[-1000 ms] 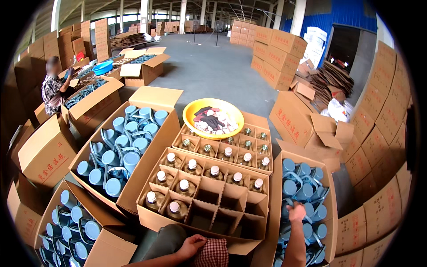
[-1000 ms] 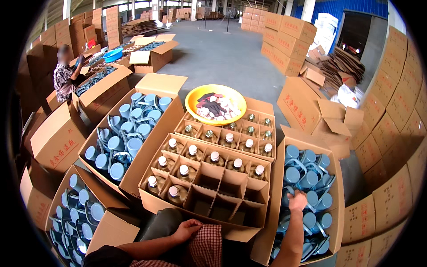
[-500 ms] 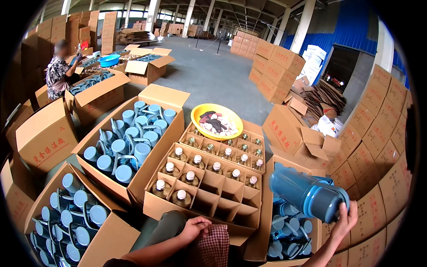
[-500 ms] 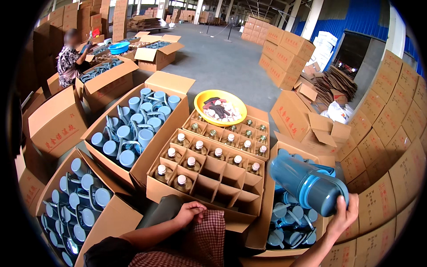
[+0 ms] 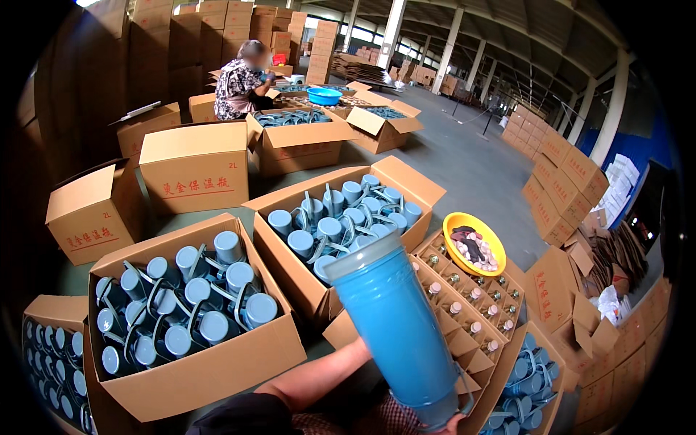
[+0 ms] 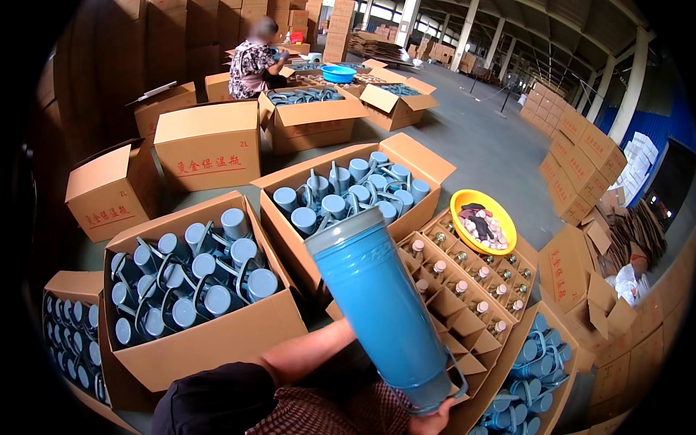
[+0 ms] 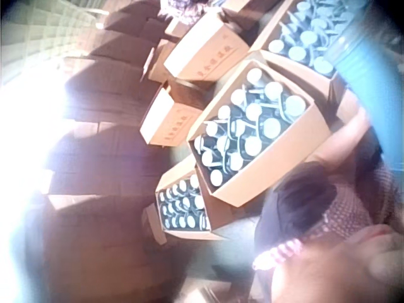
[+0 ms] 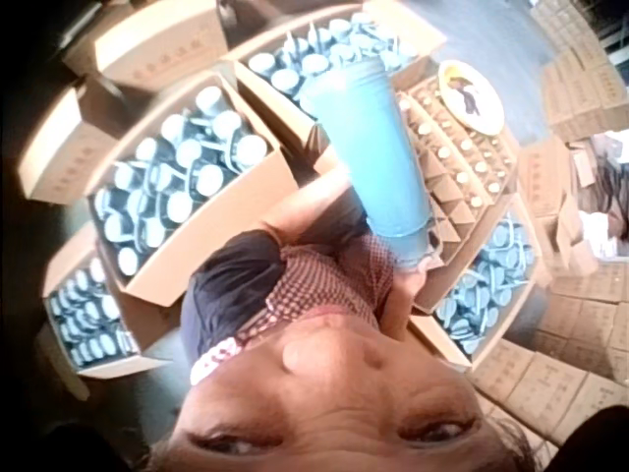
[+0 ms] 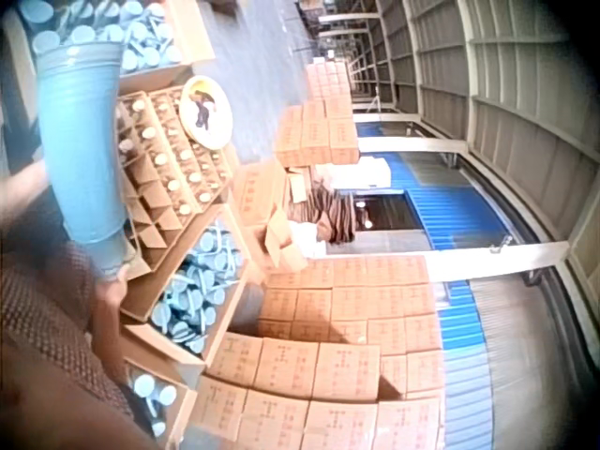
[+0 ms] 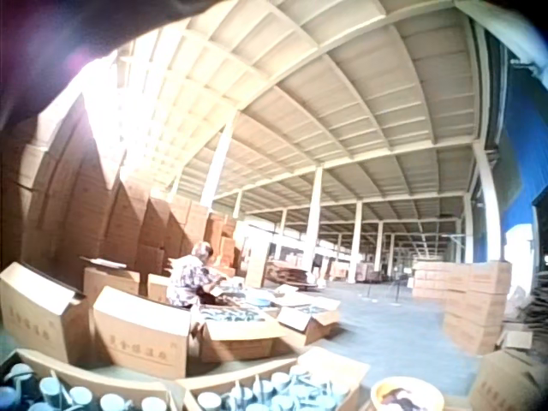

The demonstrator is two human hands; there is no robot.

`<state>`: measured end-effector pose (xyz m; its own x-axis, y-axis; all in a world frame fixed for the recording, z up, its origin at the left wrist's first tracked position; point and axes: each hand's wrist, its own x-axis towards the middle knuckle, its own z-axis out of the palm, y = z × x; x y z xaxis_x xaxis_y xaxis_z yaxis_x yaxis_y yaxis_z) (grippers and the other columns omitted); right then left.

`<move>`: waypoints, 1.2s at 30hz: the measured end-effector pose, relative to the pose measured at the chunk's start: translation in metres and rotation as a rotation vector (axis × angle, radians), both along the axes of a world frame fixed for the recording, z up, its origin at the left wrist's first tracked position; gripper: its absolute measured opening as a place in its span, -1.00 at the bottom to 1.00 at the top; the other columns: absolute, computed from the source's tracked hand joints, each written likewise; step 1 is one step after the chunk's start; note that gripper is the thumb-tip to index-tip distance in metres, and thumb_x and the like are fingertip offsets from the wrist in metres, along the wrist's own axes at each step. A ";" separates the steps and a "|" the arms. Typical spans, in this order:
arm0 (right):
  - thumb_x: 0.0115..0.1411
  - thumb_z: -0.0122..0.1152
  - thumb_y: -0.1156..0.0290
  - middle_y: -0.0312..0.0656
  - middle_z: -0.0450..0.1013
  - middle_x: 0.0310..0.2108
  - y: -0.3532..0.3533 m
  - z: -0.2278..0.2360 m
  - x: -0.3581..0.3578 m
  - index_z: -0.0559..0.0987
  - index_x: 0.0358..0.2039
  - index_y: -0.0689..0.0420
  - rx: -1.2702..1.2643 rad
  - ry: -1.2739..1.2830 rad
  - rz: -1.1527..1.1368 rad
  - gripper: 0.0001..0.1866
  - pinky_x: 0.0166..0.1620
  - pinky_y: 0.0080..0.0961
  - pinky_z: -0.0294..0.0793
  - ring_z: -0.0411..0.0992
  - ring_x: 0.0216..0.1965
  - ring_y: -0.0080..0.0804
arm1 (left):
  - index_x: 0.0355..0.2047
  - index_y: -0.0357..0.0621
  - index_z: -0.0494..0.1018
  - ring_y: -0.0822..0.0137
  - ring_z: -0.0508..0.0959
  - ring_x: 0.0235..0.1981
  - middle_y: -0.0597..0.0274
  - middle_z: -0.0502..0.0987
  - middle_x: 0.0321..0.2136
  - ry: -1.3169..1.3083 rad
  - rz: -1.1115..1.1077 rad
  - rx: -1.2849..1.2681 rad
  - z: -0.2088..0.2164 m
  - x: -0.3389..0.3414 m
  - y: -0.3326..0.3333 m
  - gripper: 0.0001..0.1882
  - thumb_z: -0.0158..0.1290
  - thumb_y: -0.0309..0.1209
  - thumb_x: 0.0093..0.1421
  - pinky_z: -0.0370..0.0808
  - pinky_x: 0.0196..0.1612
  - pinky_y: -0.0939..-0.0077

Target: The person assembles blue thermos bottles by hand in a warehouse setting. They pick up a bottle body, insert a small inner component from a yellow bowl, screw on the lid, and place the finished unit into a cardboard box. The process is repeated for multiple units.

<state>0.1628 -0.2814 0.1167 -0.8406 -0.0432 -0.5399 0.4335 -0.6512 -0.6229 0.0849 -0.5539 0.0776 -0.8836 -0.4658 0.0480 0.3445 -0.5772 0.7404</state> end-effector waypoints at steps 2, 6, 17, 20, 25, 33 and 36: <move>0.19 0.08 0.09 -0.16 0.49 -0.33 0.015 -0.042 0.007 0.51 -0.21 0.23 0.109 0.026 0.116 -0.58 -0.30 -0.41 0.47 0.45 -0.38 -0.30 | -0.10 -0.21 0.40 0.40 0.51 -0.30 0.20 0.51 -0.26 0.016 0.059 -0.001 -0.010 0.006 -0.018 -0.72 -0.13 -0.31 0.29 0.49 -0.28 0.46; 0.20 0.06 0.21 -0.09 0.49 -0.27 0.033 -0.034 0.021 0.48 -0.17 0.29 0.191 0.253 0.420 -0.63 -0.23 -0.41 0.47 0.46 -0.31 -0.28 | -0.13 -0.22 0.42 0.37 0.50 -0.29 0.19 0.52 -0.27 0.039 0.057 0.038 -0.017 0.001 -0.026 -0.72 -0.12 -0.31 0.28 0.49 -0.25 0.44; -0.03 0.17 0.63 -0.16 0.52 -0.42 0.005 0.113 0.008 0.55 -0.38 0.27 0.809 0.744 0.388 -0.86 -0.27 -0.56 0.45 0.47 -0.42 -0.41 | -0.09 -0.25 0.45 0.52 0.51 -0.39 0.26 0.55 -0.37 -0.262 -0.564 -0.241 -0.021 0.023 0.022 -0.57 -0.20 -0.14 0.34 0.46 -0.32 0.60; 0.19 0.05 0.28 -0.04 0.42 -0.19 0.043 0.097 -0.051 0.48 -0.26 0.27 0.832 0.843 0.079 -0.72 0.07 -0.32 0.26 0.37 -0.11 -0.31 | -0.07 -0.22 0.44 0.56 0.49 -0.40 0.31 0.54 -0.37 -0.110 -0.552 -0.069 -0.014 0.026 0.047 -0.60 -0.20 -0.17 0.34 0.45 -0.33 0.64; 0.16 -0.01 0.37 0.00 0.43 -0.07 -0.057 0.198 -0.094 0.43 0.00 0.31 1.065 1.433 0.054 -0.59 0.02 -0.39 0.30 0.39 -0.10 -0.33 | 0.00 -0.20 0.41 0.51 0.49 -0.33 0.29 0.55 -0.32 0.075 -0.634 -0.265 -0.008 0.008 0.043 -0.63 -0.17 -0.23 0.34 0.45 -0.23 0.58; 0.25 -0.08 -0.01 0.02 0.56 -0.40 -0.120 0.168 -0.118 0.60 -0.31 0.36 0.991 1.267 0.798 -0.41 -0.22 -0.45 0.46 0.53 -0.36 -0.26 | 0.01 -0.20 0.40 0.37 0.46 -0.08 0.19 0.49 -0.10 -0.054 -0.490 -0.312 -0.013 0.001 -0.019 -0.63 -0.16 -0.25 0.32 0.35 0.02 0.47; 0.20 -0.07 -0.14 0.01 0.56 -0.37 -0.146 0.155 -0.128 0.61 -0.33 0.33 0.759 1.509 0.765 -0.33 -0.14 -0.42 0.46 0.54 -0.24 -0.15 | 0.11 -0.28 0.26 0.29 0.40 0.05 0.07 0.39 0.04 -0.022 -0.394 -0.036 0.019 -0.014 -0.062 -0.48 -0.17 -0.13 0.32 0.28 0.14 0.36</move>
